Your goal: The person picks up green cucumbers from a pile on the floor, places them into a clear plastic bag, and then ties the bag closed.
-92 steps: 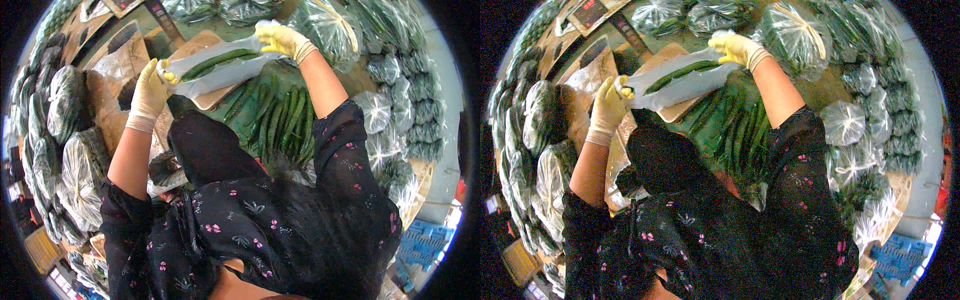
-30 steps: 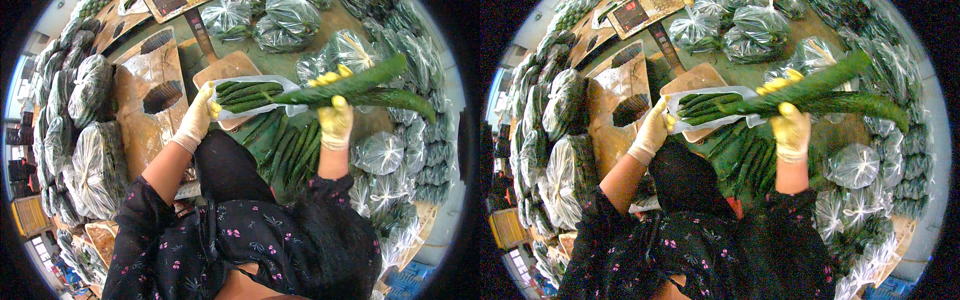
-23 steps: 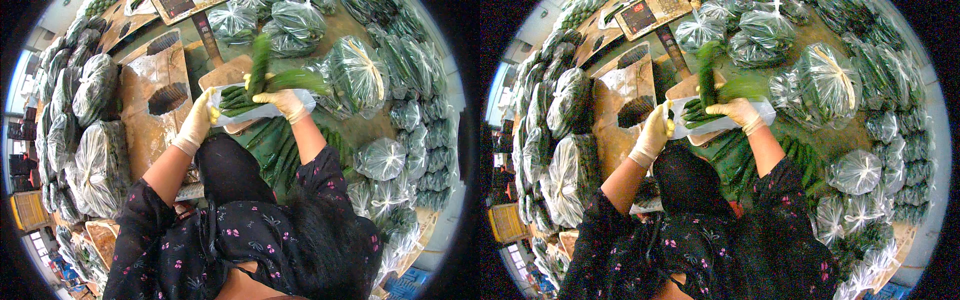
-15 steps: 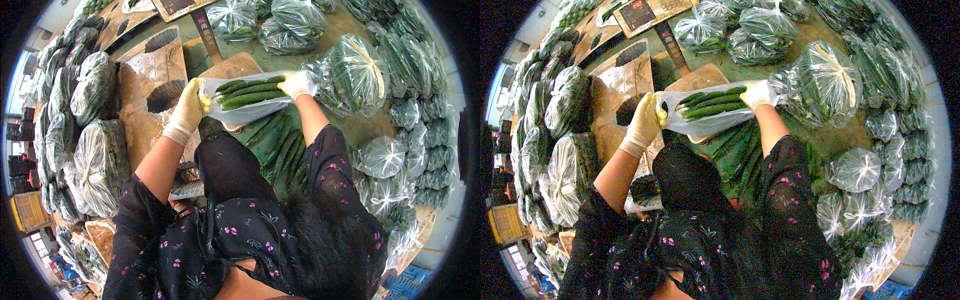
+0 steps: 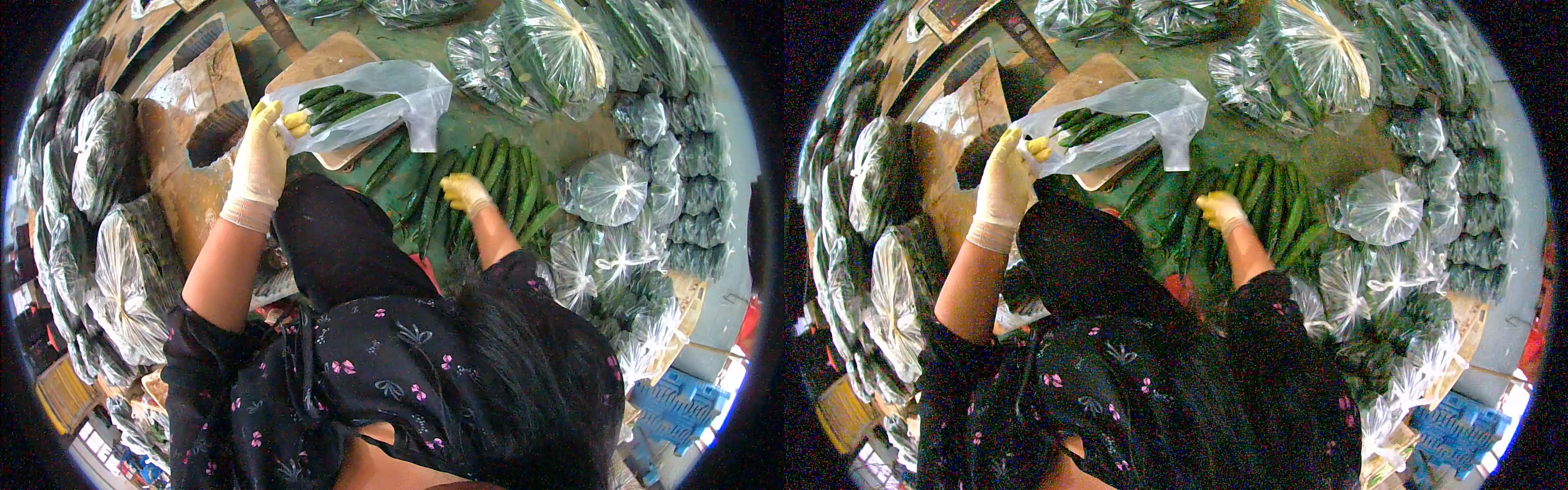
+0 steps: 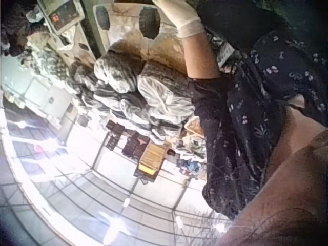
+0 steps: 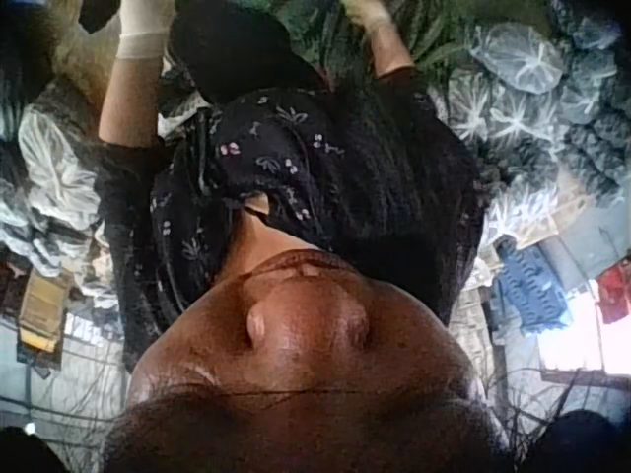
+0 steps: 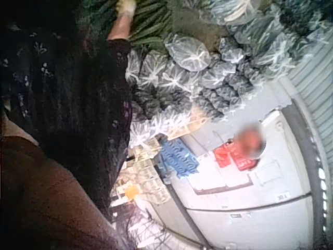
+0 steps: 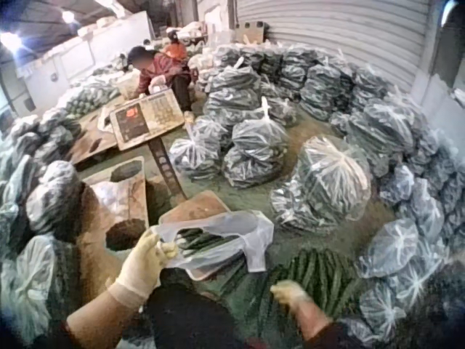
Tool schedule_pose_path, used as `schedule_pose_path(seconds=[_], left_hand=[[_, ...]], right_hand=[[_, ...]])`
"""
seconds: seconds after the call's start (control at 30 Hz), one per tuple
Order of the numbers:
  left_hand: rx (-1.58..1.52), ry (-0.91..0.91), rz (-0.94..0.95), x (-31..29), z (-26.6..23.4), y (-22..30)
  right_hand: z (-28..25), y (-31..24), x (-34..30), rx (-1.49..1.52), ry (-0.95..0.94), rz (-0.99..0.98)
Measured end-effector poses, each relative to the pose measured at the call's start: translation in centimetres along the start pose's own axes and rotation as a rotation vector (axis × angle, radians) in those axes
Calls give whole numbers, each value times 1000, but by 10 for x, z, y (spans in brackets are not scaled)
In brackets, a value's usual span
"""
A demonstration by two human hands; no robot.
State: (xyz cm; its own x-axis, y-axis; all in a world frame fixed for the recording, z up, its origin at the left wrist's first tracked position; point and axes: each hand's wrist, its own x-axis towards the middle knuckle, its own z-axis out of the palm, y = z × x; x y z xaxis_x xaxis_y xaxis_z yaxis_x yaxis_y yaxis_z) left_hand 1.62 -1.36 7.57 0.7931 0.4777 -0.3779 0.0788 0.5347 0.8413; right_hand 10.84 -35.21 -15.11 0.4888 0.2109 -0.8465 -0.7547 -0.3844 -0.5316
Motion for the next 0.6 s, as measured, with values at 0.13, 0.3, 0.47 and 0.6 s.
schedule_pose_path(seconds=[0.13,0.3,0.47,0.6], left_hand=[[-28,-16,-102,-2,-9,-3],[-90,10,-219,-3,-38,1],[-56,-170,-145,15,-76,-23],[-233,14,-304,7,-51,2]], right_hand=[[55,39,31,-435,381,-143],[76,-2,19,-630,438,146],[36,44,70,-87,137,-87],[12,21,54,541,-144,-77]])
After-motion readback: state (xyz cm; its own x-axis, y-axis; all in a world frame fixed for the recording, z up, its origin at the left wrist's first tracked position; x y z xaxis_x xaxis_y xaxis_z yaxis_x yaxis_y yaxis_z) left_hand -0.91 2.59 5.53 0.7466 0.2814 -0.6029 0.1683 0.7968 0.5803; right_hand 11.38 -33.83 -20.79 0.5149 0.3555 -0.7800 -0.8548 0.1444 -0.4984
